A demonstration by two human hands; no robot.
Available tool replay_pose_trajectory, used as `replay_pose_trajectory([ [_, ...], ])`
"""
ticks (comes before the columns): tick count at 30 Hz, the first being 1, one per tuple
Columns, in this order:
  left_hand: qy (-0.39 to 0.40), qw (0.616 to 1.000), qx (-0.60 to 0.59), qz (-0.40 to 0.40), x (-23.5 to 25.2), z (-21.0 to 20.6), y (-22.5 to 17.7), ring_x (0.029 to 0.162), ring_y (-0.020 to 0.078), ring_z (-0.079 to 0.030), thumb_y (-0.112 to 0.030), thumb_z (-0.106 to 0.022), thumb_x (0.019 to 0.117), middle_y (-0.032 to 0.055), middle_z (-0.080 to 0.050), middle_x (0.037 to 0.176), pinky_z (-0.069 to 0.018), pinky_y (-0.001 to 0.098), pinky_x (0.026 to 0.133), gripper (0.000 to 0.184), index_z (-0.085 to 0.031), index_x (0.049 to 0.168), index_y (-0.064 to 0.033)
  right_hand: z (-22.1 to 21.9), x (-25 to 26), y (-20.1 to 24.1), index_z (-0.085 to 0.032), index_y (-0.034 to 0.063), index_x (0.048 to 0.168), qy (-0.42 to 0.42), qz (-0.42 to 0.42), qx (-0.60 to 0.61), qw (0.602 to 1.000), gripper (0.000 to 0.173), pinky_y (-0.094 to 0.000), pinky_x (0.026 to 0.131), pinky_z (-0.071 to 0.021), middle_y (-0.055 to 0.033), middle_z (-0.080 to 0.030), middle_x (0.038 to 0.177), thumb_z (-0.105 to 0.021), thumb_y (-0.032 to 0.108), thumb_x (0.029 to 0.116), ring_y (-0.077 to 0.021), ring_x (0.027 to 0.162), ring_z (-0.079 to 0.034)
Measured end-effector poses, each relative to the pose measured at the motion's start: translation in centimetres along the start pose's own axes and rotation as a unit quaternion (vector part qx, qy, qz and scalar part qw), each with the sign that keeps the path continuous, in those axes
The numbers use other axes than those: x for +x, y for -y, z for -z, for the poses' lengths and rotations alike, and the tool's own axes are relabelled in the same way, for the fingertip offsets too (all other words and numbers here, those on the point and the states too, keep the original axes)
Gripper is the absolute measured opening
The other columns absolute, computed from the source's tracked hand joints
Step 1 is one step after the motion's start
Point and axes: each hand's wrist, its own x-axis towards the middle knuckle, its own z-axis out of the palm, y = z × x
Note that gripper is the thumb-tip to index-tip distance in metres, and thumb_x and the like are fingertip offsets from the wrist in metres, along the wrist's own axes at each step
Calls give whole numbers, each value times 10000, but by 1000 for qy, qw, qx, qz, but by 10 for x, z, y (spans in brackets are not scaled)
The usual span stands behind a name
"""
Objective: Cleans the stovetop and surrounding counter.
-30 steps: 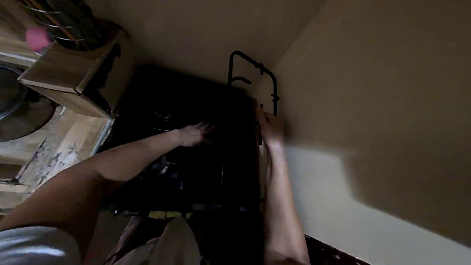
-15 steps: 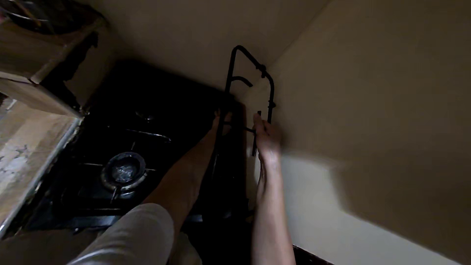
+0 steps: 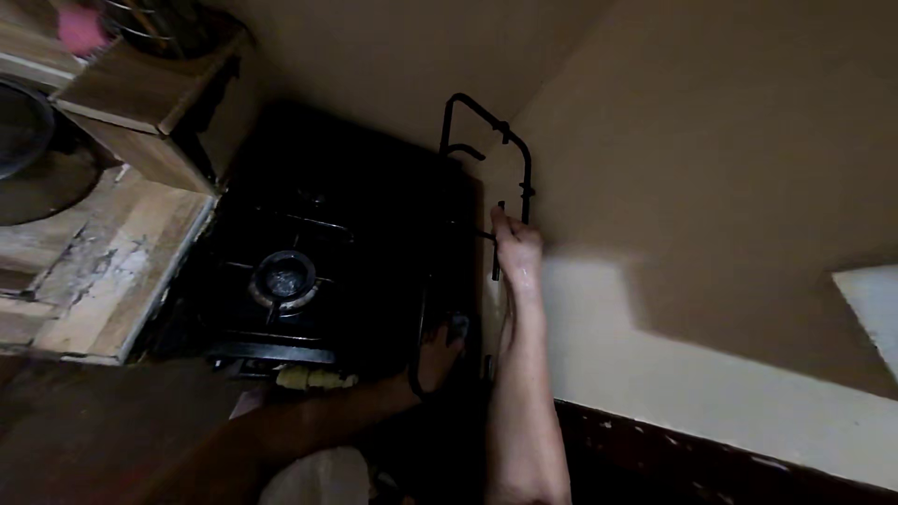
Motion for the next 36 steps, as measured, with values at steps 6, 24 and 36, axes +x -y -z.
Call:
replay_pose_trajectory([
  [6, 1, 994, 50, -95, -53, 30, 53, 1076, 430, -666, -127, -556, 1024, 247, -569, 1367, -574, 568, 856, 341, -603, 1362, -150, -3, -11, -1, -617, 77, 764, 7, -26, 26, 999, 680, -397, 477, -375, -74, -479, 599, -426, 684, 1004, -195, 489, -438],
  [24, 74, 971, 91, -210, 156, 169, 61, 1379, 258, -525, -333, -507, 1071, 95, -576, 1474, -387, 499, 1165, 428, -582, 1443, -135, 7, -7, -13, -613, 105, 688, -29, -4, 27, 999, 591, -417, 530, -381, -27, -465, 551, -485, 564, 1037, -173, 495, -439],
  [36, 176, 829, 523, -93, 14, 158, 103, 1350, 552, -404, 41, -527, 971, 348, -469, 1427, -338, 684, 1100, 255, -666, 1178, 96, -10, -22, -32, -575, 110, 639, -8, 23, 39, 999, 630, -519, 607, -399, -59, -485, 550, -447, 577, 1042, -237, 533, -486],
])
